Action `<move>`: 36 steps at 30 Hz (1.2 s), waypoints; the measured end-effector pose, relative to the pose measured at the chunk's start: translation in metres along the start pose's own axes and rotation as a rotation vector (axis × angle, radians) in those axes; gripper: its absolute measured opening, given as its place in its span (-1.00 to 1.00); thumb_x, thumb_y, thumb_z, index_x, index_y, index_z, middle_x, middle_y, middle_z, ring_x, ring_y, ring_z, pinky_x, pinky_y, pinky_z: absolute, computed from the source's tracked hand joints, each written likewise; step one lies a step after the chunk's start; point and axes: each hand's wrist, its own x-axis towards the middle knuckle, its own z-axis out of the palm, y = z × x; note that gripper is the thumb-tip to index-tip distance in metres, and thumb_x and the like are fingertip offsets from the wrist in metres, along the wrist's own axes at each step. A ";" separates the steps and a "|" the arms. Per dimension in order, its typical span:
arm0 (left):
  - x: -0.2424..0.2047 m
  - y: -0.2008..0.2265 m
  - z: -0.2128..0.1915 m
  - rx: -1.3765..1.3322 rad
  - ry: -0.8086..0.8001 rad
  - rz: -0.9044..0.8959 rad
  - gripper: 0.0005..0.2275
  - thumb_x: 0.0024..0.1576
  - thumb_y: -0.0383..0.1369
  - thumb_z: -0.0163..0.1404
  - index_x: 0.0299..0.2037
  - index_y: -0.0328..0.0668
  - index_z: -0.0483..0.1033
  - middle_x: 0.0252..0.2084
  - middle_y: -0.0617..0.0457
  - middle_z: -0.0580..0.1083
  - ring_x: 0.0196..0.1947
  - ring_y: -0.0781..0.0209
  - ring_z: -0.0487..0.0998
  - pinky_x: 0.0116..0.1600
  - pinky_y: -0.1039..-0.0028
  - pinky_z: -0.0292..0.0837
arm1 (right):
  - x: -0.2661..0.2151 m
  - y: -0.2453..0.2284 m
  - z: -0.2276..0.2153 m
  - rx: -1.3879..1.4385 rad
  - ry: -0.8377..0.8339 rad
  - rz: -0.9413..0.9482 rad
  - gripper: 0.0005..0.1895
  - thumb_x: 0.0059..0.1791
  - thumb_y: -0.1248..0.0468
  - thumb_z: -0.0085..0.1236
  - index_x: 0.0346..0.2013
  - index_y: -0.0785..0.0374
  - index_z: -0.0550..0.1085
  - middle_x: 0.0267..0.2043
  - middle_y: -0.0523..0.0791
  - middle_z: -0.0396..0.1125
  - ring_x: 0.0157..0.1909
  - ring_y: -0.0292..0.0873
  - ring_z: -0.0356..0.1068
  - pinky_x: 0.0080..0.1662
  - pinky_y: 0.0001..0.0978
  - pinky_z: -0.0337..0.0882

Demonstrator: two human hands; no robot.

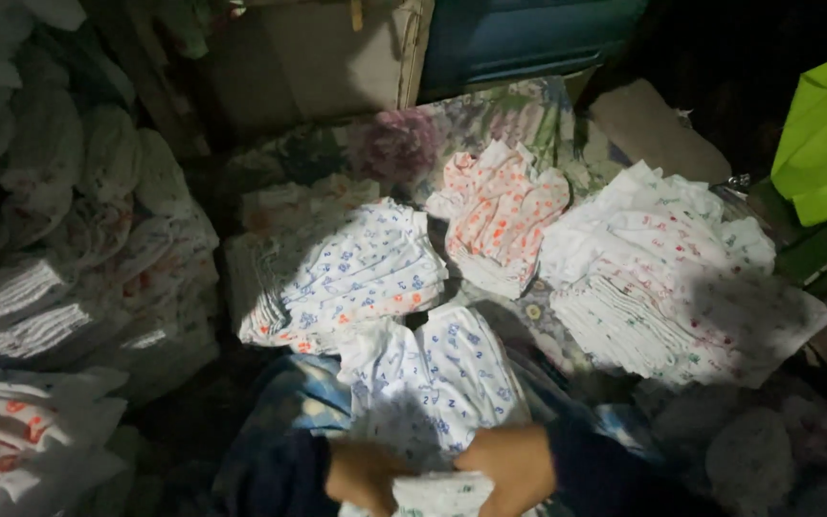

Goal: Folding and stacking baby clothes in a production environment.

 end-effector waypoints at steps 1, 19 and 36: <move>-0.007 0.006 -0.018 -0.004 -0.002 -0.001 -0.40 -0.03 -0.10 -0.07 0.26 -0.14 0.40 0.14 -0.26 0.45 0.06 -0.31 0.40 0.13 0.14 0.33 | -0.005 -0.010 -0.012 0.004 -0.002 -0.001 -0.69 -0.17 0.13 0.17 -0.29 0.30 0.43 -0.34 0.00 0.40 -0.38 -0.03 0.32 -0.32 -0.24 0.35; 0.004 -0.024 -0.045 -0.134 0.981 -0.192 -0.38 -0.12 -0.30 0.23 0.23 -0.09 0.41 0.07 -0.04 0.49 -0.02 -0.02 0.57 0.06 0.28 0.53 | 0.006 0.027 -0.026 -0.349 0.840 0.191 -0.54 -0.11 0.27 0.25 0.10 0.11 0.49 0.15 -0.13 0.30 0.13 -0.06 0.34 0.14 -0.24 0.36; -0.022 -0.032 -0.050 0.130 0.981 -0.158 -0.67 -0.09 -0.20 0.24 -0.12 0.01 0.60 -0.03 0.00 0.38 -0.18 -0.02 0.52 -0.09 0.28 0.52 | 0.008 0.032 -0.021 -0.477 0.768 0.210 -0.72 -0.02 0.09 0.19 -0.12 0.16 0.50 0.03 -0.10 0.25 0.06 0.00 0.15 0.11 -0.18 0.25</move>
